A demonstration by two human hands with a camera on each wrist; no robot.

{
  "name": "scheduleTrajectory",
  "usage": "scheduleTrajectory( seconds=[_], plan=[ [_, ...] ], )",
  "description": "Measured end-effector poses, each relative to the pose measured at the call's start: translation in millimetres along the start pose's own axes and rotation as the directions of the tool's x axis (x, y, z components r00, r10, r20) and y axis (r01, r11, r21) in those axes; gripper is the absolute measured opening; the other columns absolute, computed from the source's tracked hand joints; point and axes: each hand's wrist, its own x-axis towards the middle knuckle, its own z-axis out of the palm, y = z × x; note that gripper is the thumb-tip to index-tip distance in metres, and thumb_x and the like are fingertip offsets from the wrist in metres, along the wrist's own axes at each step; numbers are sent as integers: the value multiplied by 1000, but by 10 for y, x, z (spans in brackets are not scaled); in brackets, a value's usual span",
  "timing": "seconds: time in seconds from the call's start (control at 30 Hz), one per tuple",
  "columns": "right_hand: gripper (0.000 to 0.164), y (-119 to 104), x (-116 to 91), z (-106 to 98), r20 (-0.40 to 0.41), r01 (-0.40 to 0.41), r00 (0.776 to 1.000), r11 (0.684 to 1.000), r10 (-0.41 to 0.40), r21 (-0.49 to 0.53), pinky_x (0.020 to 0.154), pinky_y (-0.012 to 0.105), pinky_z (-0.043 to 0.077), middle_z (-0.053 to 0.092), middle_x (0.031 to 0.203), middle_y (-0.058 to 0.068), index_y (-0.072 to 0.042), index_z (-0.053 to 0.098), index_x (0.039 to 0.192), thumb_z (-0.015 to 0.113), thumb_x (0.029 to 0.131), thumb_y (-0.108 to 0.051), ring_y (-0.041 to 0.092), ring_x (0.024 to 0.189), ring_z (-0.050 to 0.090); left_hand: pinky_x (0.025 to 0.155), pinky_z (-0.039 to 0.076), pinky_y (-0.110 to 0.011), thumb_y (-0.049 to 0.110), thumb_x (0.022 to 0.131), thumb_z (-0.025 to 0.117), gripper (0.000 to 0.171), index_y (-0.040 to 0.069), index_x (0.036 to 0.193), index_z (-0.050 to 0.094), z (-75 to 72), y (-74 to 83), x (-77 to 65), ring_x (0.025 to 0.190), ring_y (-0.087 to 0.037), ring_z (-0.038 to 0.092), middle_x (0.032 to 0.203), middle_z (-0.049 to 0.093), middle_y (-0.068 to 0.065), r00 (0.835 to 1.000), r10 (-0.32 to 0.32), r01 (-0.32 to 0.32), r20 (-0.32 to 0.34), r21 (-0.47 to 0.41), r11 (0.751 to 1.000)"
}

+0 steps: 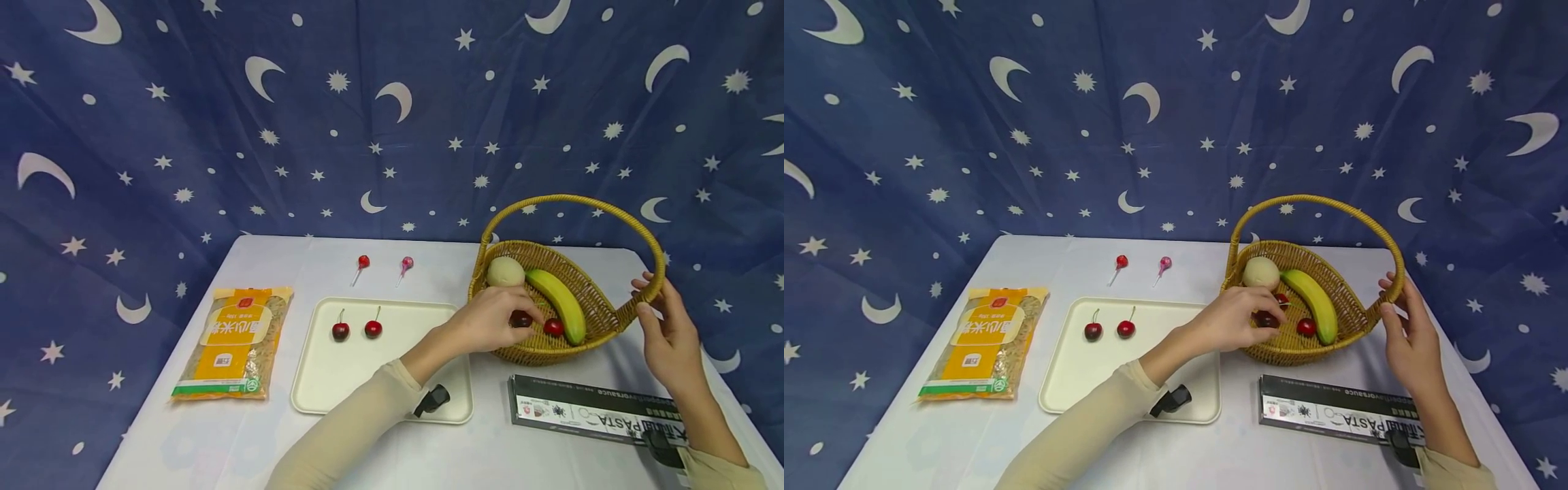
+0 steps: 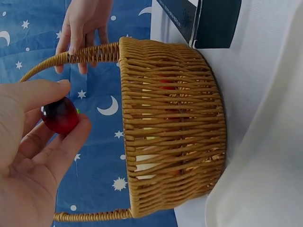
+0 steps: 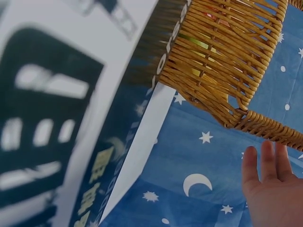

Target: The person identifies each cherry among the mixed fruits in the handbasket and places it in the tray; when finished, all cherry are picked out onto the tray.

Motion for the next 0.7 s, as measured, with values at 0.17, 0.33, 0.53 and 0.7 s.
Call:
scheduleTrajectory(
  seconds=[0.17, 0.33, 0.53, 0.7],
  plan=[
    [55, 8, -9, -1, 3, -1, 1000, 1000, 1, -10, 98, -4, 36, 53, 145, -31, -24, 39, 165, 50, 112, -10, -20, 126, 46, 87, 45, -8, 21, 96, 78, 22, 22, 118, 81, -28, -18, -72, 96, -1, 63, 119, 74, 9, 999, -30, 30, -11, -22, 999],
    [56, 13, -22, -4, 7, -8, 1000, 1000, 8, -9, 98, -4, 36, 53, 146, -29, -24, 38, 165, 50, 112, -10, -19, 126, 46, 101, 48, -17, 22, 95, 79, 21, 21, 116, 81, -53, -41, -158, 104, -3, 67, 122, 75, 9, 998, -59, 58, -27, -37, 998],
    [56, 7, -24, -2, 10, -19, 1000, 1000, 19, -17, 99, -4, 36, 53, 148, -27, -25, 37, 165, 49, 113, -11, -20, 126, 46, 100, 48, -17, 21, 95, 79, 19, 22, 114, 82, -83, -97, -256, 107, -4, 66, 121, 75, 9, 996, -70, 67, -54, -56, 996],
    [56, 2, -18, 2, 15, -31, 999, 999, 32, -29, 99, -4, 36, 53, 149, -26, -27, 37, 165, 49, 113, -13, -21, 126, 45, 98, 48, -16, 23, 96, 79, 20, 22, 116, 81, -101, -136, -311, 109, -5, 68, 121, 75, 9, 994, -80, 75, -72, -68, 995]
  ],
)
